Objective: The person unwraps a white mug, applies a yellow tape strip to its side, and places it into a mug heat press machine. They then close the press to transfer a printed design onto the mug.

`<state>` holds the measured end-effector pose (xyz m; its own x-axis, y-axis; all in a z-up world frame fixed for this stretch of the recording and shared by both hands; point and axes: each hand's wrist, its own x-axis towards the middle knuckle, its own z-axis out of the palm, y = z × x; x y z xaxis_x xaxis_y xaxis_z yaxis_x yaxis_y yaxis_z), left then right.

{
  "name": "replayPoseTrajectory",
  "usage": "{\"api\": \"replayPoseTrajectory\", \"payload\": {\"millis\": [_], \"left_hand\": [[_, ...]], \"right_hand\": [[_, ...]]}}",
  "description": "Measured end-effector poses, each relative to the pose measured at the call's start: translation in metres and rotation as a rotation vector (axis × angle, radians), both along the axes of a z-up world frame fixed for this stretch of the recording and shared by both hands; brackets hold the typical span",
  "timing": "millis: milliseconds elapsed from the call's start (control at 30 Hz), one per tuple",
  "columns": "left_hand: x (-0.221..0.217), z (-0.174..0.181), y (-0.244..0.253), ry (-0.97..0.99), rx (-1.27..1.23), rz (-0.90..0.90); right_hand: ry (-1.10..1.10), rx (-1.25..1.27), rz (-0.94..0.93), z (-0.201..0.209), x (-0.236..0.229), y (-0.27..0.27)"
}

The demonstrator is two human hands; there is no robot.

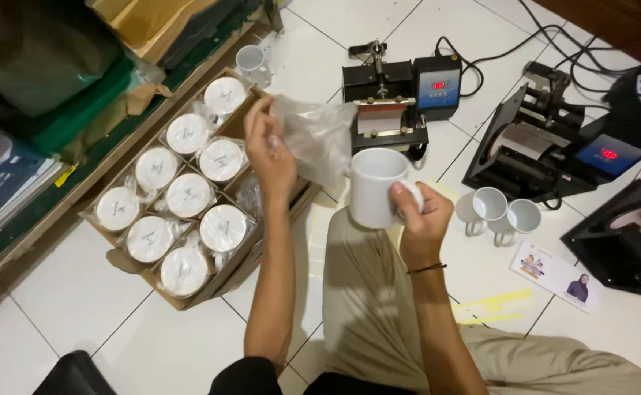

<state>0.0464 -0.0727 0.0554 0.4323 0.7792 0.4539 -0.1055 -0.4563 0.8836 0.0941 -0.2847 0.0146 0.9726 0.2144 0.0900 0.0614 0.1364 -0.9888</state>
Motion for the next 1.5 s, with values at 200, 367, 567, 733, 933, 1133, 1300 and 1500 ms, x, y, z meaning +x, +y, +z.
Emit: {"api": "replayPoseTrajectory", "payload": {"millis": [200, 367, 567, 733, 933, 1133, 1300, 1500], "left_hand": [[0.007, -0.082, 0.049, 0.049, 0.182, 0.043], [-0.019, -0.049, 0.030, 0.214, 0.130, 0.064], [-0.022, -0.055, 0.051, 0.189, 0.197, 0.161], [-0.011, -0.042, 0.063, 0.066, 0.365, 0.216], [0.022, -0.093, 0.054, 0.926, 0.126, -0.430], [0.034, -0.111, 0.066, 1.233, 0.203, -0.479], [0.023, -0.060, 0.039, 1.163, 0.524, -0.068], [0.016, -0.087, 0.063, 0.842, 0.443, -0.038]], "right_hand": [[0.022, -0.011, -0.037, -0.016, 0.008, -0.015], [0.081, 0.020, -0.061, -0.026, 0.008, -0.017], [0.099, 0.049, -0.090, -0.026, 0.010, -0.014], [0.112, 0.059, -0.094, -0.028, 0.010, -0.013], [0.114, 0.046, -0.086, -0.026, 0.000, -0.006], [0.150, 0.019, -0.082, -0.030, -0.010, -0.017], [0.174, 0.022, -0.059, -0.029, -0.014, -0.022], [0.161, 0.042, -0.103, -0.043, -0.008, -0.040]]}}
